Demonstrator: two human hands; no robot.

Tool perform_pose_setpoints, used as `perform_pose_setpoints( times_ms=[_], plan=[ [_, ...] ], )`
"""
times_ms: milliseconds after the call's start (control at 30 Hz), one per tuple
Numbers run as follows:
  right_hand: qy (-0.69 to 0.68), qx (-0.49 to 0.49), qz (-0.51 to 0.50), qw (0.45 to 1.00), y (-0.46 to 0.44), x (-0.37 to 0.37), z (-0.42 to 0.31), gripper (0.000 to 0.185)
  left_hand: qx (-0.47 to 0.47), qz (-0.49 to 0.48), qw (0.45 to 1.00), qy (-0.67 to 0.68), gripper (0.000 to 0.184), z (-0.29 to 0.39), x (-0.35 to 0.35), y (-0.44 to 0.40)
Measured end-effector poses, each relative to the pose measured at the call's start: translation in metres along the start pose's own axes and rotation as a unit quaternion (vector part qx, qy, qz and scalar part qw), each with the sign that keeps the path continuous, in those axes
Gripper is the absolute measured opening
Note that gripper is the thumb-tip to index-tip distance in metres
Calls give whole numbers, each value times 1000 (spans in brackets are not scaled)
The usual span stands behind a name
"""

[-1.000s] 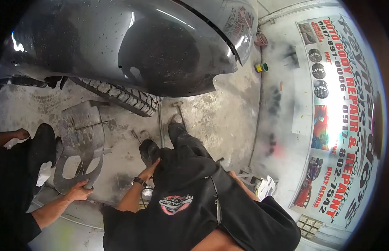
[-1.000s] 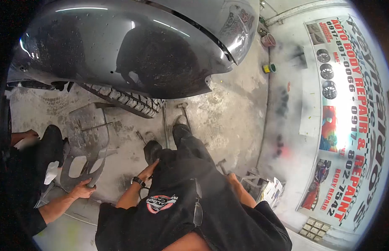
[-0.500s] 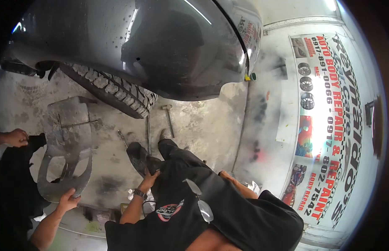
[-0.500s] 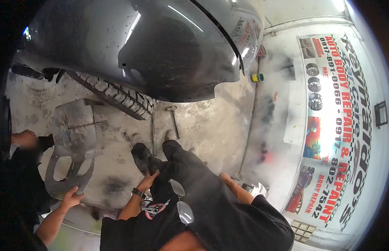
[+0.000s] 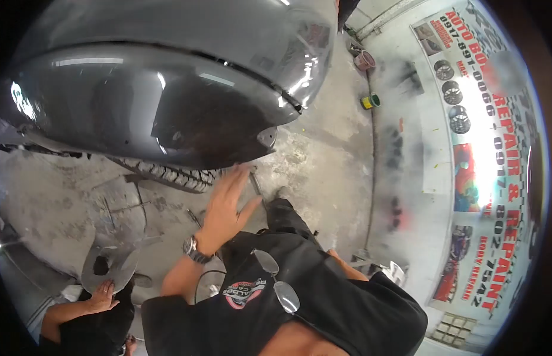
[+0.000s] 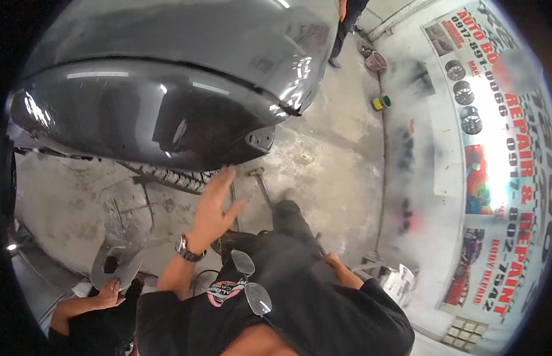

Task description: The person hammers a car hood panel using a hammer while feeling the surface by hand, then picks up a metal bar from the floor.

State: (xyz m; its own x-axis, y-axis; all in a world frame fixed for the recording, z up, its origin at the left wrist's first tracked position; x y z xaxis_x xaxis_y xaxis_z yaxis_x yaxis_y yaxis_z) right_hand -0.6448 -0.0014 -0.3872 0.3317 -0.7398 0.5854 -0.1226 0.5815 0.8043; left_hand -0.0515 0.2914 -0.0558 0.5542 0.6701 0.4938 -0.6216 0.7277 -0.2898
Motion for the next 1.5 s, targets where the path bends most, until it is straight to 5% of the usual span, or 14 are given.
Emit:
perform_pose_setpoints(
  times_ms=[133, 233, 300, 633, 1000, 1167, 1267, 1367, 1500],
  plan=[
    [-12, 43, -2, 999, -31, 49, 6, 51, -117, 97, 974, -166, 88, 84, 10, -144],
    [-17, 75, -4, 997, -80, 96, 36, 50, -33, 161, 917, -362, 97, 78, -12, -231],
    [-21, 91, -4, 996, -106, 139, 58, 50, 27, 184, 832, -523, 99, 60, -22, -269],
    [-145, 162, 48, 975, -197, 332, 21, 49, 168, 278, 698, -638, 108, 42, -40, -381],
    [-186, 245, 59, 950, -294, 510, -114, 46, 148, 188, 719, -652, 101, 63, -166, -410],
    [-66, 289, 39, 954, -363, 590, -137, 39, 170, 197, 767, -586, 102, 53, -210, -400],
    [74, 327, 26, 942, -419, 650, -157, 35, 201, 251, 751, -576, 102, 51, -189, -395],
    [299, 393, 12, 870, -480, 731, -192, 30, 279, 340, 689, -576, 102, 60, -132, -371],
    [645, 596, -36, 476, -526, 850, -273, 25, 336, 453, 610, -556, 102, 61, -89, -337]
  ],
)
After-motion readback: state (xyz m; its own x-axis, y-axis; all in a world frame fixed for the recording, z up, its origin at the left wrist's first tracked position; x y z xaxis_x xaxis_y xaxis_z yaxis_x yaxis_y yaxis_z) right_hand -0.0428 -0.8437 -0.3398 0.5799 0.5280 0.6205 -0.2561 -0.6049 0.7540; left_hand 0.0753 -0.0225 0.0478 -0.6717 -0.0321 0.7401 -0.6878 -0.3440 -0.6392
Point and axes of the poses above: each hand's wrist, its own y-axis away from the middle knuckle, its own x-axis out of the back of the hand, z = x × y, the point moved 8 cm from there along -y, towards the middle knuckle, and after that the axes turned 1 degree about -z, right-handed, at the moved point
